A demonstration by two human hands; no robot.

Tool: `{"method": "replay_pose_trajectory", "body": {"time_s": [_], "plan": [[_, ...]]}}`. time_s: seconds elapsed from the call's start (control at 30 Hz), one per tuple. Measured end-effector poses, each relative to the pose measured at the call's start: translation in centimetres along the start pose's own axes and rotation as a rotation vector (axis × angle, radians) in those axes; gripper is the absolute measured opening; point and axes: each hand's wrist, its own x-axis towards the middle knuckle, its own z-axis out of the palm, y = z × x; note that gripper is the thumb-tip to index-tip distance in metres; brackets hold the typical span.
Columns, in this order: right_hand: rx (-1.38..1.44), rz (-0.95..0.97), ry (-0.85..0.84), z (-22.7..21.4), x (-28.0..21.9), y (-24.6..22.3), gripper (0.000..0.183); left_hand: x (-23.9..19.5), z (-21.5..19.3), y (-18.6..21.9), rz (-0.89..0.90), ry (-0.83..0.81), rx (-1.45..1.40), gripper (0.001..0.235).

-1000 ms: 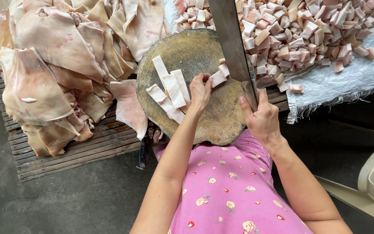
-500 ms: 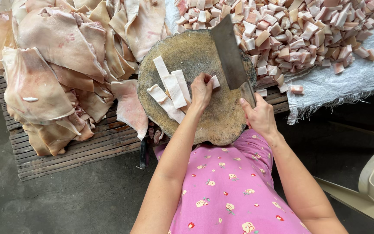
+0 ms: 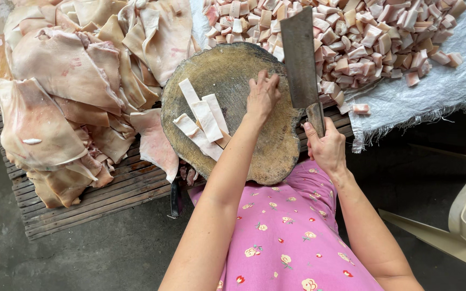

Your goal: The person slices large pieces of animal skin into strips and then chops the strips into small cubes using a cleaver on a wooden cutting board.

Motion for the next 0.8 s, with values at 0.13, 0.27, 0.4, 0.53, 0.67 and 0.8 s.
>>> {"method": "replay_pose_trajectory", "body": {"time_s": [0.13, 0.27, 0.4, 0.53, 0.67, 0.8], "plan": [[0.135, 0.007, -0.083, 0.0, -0.5, -1.1, 0.033, 0.0, 0.4, -1.6, -0.150, 0.174, -0.586, 0.019], [0.446, 0.080, -0.265, 0.8, -0.7, -1.6, 0.031, -2.3, -2.7, -0.9, -0.368, -0.113, -2.051, 0.032], [0.502, 0.126, -0.307, 0.9, -1.0, -1.5, 0.031, -3.8, -5.6, 0.9, -0.548, -0.172, -2.257, 0.042], [0.397, 0.106, -0.141, -0.4, -2.9, 0.1, 0.030, -1.0, -6.4, -0.5, -0.720, -0.021, -1.963, 0.060], [0.324, 0.210, -0.047, -1.4, -4.9, 2.2, 0.032, 4.3, -6.8, -0.1, -0.614, 0.024, -1.767, 0.070], [0.231, 0.364, -0.048, -0.3, -6.4, 4.6, 0.029, 9.2, -7.3, 3.4, -0.241, 0.098, -1.262, 0.096]]}}
